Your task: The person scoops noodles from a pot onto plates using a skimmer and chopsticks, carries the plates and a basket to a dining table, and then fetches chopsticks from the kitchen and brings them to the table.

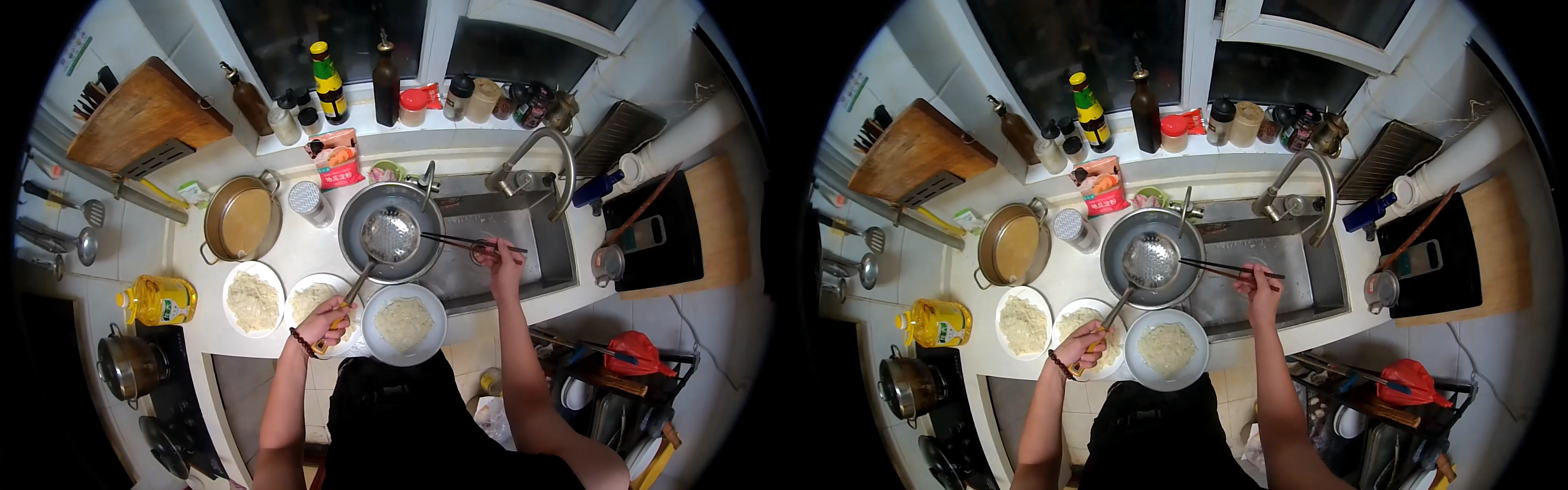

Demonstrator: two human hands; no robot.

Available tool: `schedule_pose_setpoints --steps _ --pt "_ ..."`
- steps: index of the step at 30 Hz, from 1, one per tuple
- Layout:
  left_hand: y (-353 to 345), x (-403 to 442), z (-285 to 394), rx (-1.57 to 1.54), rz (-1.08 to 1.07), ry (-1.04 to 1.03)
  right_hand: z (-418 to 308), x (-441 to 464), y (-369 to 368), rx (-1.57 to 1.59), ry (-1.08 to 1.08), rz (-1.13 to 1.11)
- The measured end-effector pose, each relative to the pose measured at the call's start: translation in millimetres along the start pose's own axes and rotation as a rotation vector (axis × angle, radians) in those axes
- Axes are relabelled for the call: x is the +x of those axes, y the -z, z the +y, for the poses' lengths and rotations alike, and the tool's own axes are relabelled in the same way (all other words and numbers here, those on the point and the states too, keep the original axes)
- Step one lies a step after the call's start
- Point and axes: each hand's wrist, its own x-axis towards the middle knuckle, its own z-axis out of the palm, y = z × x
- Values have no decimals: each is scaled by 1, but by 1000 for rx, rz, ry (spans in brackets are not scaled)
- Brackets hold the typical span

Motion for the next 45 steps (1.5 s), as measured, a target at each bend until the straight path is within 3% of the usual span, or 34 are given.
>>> schedule_pose_setpoints --steps 13,16,18,22,26,29,31,36,43,45 --pt "-18 -31 16 193 54 -60 -14 -23 2 62 48 0" --pt "-23 -46 14 281 65 -36 -24 -33 3 -51 84 -65" --pt "16 -33 -19 269 40 -144 -25 -43 0 -217 120 -188" --pt "18 -56 -27 578 15 -117 -24 -65 2 -335 184 -366" --pt "27 -71 -38 601 26 -111 -22 -91 10 -377 107 -467" --pt "19 -87 -32 737 -14 -101 -21 -113 16 -430 56 -471" --pt "10 -95 -26 622 15 81 -18 -128 18 -461 54 -497" --pt "21 -91 -38 734 0 33 2 -155 18 -376 145 -407" --pt "37 -88 -42 873 -41 -31 4 -178 27 -493 60 -421" --pt "39 -87 -41 877 -45 -34 2 -184 18 -449 156 -350"
